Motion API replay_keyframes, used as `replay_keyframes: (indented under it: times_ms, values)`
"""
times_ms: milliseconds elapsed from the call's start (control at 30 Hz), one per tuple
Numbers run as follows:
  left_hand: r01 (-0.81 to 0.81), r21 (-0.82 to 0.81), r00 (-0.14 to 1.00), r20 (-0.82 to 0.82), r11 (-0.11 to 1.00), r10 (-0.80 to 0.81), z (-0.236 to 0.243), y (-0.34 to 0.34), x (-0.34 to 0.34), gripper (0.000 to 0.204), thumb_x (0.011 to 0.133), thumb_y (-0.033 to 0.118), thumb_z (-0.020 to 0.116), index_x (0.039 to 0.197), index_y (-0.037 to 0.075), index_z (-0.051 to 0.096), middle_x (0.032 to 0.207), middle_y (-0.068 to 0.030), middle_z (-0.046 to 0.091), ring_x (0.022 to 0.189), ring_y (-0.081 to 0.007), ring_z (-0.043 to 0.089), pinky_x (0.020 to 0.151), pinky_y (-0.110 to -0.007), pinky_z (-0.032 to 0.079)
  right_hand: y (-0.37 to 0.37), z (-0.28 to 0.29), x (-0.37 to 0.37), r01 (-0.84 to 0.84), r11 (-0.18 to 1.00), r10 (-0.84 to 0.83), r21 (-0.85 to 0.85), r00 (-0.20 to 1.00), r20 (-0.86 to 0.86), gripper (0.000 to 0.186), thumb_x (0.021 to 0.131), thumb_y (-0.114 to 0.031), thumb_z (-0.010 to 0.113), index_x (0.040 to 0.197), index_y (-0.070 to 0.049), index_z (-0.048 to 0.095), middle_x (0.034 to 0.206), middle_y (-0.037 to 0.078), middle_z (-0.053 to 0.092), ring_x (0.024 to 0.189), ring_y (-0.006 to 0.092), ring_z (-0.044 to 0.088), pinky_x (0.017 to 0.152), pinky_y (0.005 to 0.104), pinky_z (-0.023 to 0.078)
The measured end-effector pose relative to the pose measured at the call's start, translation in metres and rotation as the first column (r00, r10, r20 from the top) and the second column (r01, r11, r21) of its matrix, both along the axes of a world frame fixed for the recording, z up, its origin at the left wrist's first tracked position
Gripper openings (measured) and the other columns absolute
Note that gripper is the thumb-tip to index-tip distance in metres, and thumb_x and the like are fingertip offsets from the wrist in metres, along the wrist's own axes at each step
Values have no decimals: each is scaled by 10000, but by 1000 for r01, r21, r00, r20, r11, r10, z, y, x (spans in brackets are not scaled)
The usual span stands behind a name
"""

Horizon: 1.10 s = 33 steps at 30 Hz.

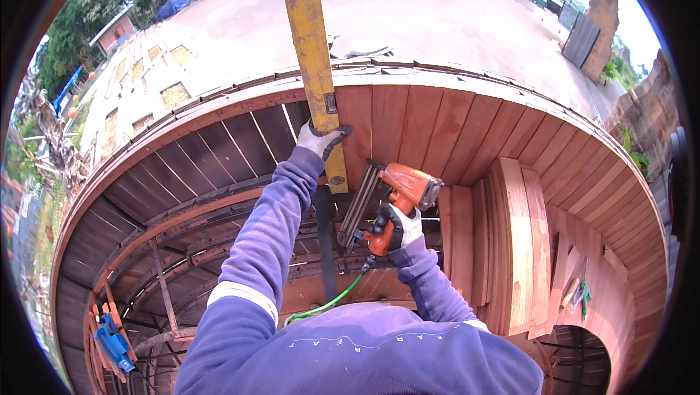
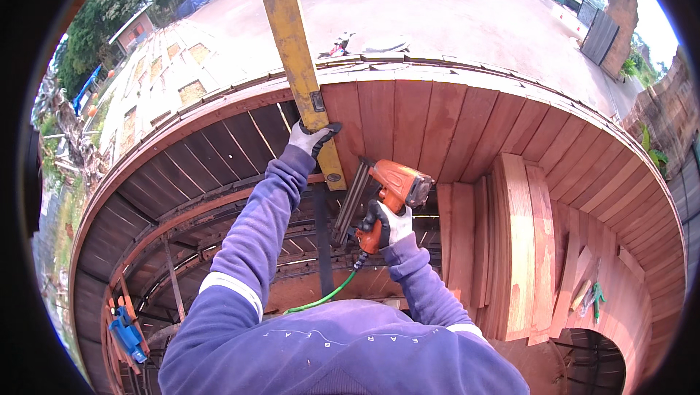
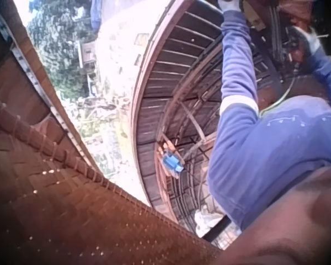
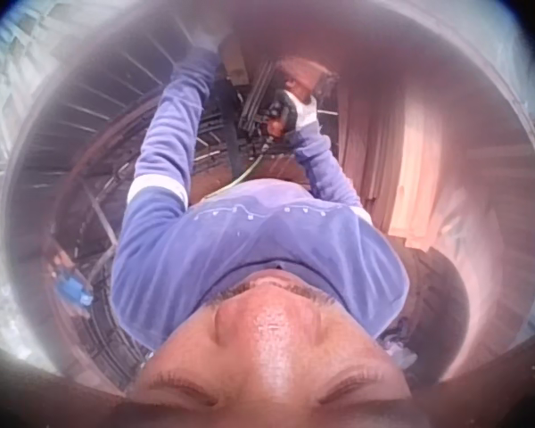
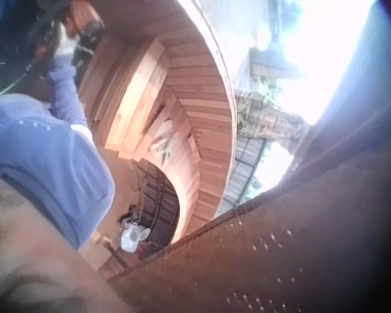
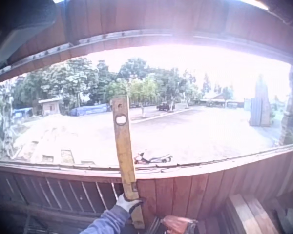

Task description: The person installs wooden planks onto a curved ceiling structure. They use a spirit level to check alignment, then secure the planks with a nail gun. The person repeats this process for multiple planks, ensuring each is level before fastening.

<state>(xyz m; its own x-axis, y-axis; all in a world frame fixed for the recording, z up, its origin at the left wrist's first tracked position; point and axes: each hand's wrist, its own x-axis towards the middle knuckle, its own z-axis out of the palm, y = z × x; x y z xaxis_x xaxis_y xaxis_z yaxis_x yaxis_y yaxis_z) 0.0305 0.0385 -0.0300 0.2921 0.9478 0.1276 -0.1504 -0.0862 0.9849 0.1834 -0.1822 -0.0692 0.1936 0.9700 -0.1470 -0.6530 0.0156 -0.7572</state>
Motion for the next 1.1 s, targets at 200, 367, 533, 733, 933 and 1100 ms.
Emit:
replay_keyframes:
  times_ms: [200,367,533,733,933,1100]
  values:
    - [-22,44,999,-44,999,24,5,0,2,251,809,-15,711,1041,-4,615,950,-56,681,795,-127,651,752,-255,545,12,-16,8,20,999,-21,27,1000,21,113,898,-86,587,922,8,531,649,70,535,554,178,556,562,352,519]
    - [1,20,1000,14,1000,-1,3,-3,-1,262,793,-6,731,1028,7,615,933,-50,675,788,-121,643,728,-253,535,1,-7,2,43,997,-41,66,999,-36,126,902,-103,596,930,-1,527,662,68,537,559,177,561,551,356,510]
    - [-5,-23,994,-108,1000,3,1,2,-2,303,775,8,756,1036,28,604,925,-35,667,760,-102,622,687,-237,517,17,-40,2,12,1000,-12,-4,991,133,114,887,-95,617,922,-13,547,666,62,527,570,175,565,535,361,515]
    - [2,-2,1000,9,1000,-2,2,-3,0,290,782,9,752,1032,28,607,906,-30,668,739,-99,617,672,-240,515,-8,-10,-8,105,994,-109,43,988,112,217,867,1,628,1053,10,518,682,78,579,521,181,583,477,337,511]
    - [36,72,999,-34,997,-33,-16,14,-1,344,786,-14,720,1103,14,590,971,-41,668,821,-113,632,730,-251,524,11,-7,-6,168,970,-227,175,882,412,154,853,-19,657,981,1,574,758,64,606,574,150,593,516,297,497]
    - [65,22,998,-7,998,-65,-10,10,0,353,790,6,727,1114,16,589,965,-39,664,814,-108,614,749,-253,517,28,-43,-14,190,923,-384,335,520,763,218,854,-62,679,1033,-8,566,811,32,596,644,121,575,550,291,481]
